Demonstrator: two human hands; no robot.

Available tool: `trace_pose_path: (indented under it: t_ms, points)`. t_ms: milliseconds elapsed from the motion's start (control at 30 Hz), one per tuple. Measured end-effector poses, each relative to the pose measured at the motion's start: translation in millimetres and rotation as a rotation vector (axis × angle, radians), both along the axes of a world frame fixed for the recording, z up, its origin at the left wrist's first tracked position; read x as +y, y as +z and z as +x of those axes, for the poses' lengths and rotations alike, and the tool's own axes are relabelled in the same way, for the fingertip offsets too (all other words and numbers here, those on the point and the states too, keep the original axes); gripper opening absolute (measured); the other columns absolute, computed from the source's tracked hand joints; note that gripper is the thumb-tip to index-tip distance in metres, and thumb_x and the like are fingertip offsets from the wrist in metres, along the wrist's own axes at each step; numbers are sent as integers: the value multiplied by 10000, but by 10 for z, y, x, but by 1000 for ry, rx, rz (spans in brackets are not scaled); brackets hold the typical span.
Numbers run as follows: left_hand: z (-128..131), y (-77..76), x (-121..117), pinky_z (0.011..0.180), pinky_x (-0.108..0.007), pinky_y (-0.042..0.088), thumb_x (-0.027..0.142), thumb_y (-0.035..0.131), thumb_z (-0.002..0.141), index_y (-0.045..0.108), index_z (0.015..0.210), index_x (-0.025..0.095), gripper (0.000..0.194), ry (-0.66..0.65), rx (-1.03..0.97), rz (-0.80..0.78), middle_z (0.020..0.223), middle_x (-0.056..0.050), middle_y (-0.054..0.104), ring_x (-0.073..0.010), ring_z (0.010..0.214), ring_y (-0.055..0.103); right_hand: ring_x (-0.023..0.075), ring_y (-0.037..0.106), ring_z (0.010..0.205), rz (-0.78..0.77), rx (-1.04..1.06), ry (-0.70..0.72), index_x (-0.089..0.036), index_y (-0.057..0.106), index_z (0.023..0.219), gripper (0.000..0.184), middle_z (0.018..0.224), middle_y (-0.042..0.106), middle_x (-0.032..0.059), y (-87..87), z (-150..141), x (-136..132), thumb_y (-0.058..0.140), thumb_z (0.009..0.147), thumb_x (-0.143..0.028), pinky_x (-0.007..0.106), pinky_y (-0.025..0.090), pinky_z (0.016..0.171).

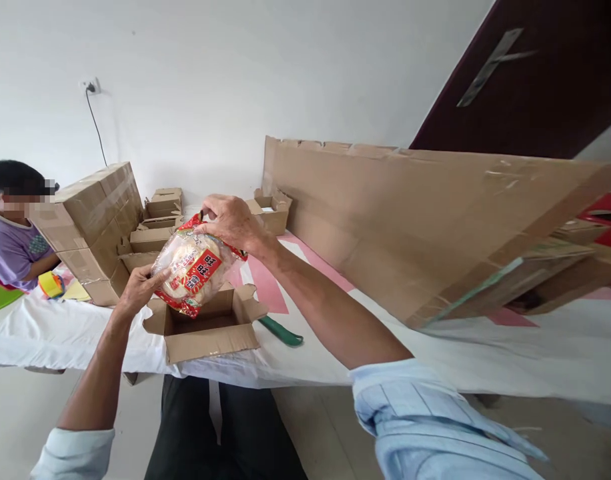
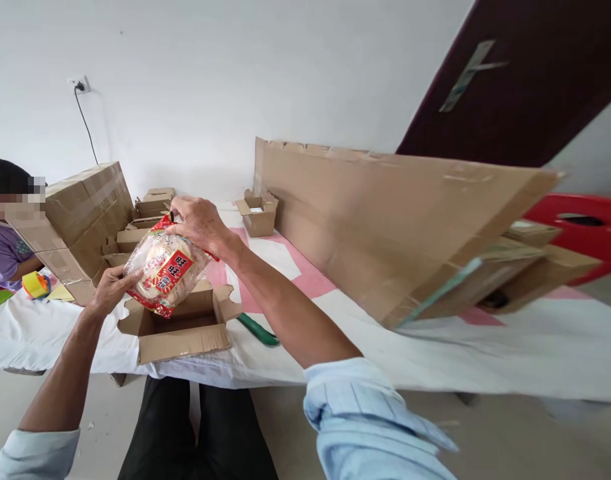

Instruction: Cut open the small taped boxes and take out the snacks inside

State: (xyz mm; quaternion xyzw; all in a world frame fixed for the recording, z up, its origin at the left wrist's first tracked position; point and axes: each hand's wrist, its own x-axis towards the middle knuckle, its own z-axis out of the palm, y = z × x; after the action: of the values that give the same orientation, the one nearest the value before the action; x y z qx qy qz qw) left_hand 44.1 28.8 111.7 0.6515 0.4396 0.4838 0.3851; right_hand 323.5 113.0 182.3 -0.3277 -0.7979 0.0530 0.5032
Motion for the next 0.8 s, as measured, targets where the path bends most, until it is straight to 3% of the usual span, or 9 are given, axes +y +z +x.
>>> trace_pose_path:
  t_ms: [100,167,233,300,400,467,633,800]
  points:
    - [27,-103,19,565,-280,533,774,1020,597,808,688,167,650,101,-115,46,668,-36,743,-165,574,625,206,612,845,105,124,-62,-232,702,973,319,925,695,10,-66,-36,90,955,834,-369,391,542,826]
    - [18,-169,37,575,-281,540,772,1020,608,834,741,170,645,194,-201,87,698,-33,764,-168,588,642,252,661,989,124,312,-102,-243,702,1126,357,1078,722,58,-210,-34,106,869,930,-490,450,588,921]
    - [14,-221,61,615,-295,575,767,1020,622,853,805,176,641,282,-288,127,749,-34,795,-185,635,684,297,674,1163,28,507,-89,-258,678,1287,511,1261,726,109,-430,-61,71,812,960,-627,503,608,1008]
    - [44,-253,90,664,-316,611,775,1020,620,862,866,185,658,329,-371,154,793,-34,819,-208,690,726,308,697,1192,-230,623,59,-272,664,1380,696,1336,733,129,-687,-153,-12,806,913,-768,489,644,970]
    - [149,-276,132,727,-347,648,787,1023,607,857,917,192,691,303,-477,153,831,-41,837,-233,743,769,305,745,1124,-605,642,380,-278,732,1299,752,1233,795,99,-1030,-374,-168,755,878,-901,456,672,899]
    - [202,-293,150,771,-368,666,775,1028,619,857,966,195,697,234,-513,120,879,-56,853,-255,796,798,306,758,1104,-676,708,466,-279,765,1184,735,1167,817,74,-1172,-505,-233,742,860,-938,447,677,893]
    - [79,-406,225,810,-396,681,678,1080,582,861,1057,188,717,65,-427,-71,982,-87,871,-295,880,830,296,749,1073,-642,788,410,-273,753,1005,724,1048,819,56,-1311,-588,-121,770,799,-967,416,646,908]
    - [-120,-615,405,777,-370,660,630,1114,460,861,940,181,705,118,-316,-214,921,-82,863,-289,856,816,245,664,938,-671,730,316,-275,653,900,774,883,717,18,-1563,-576,131,727,752,-1031,400,585,886]
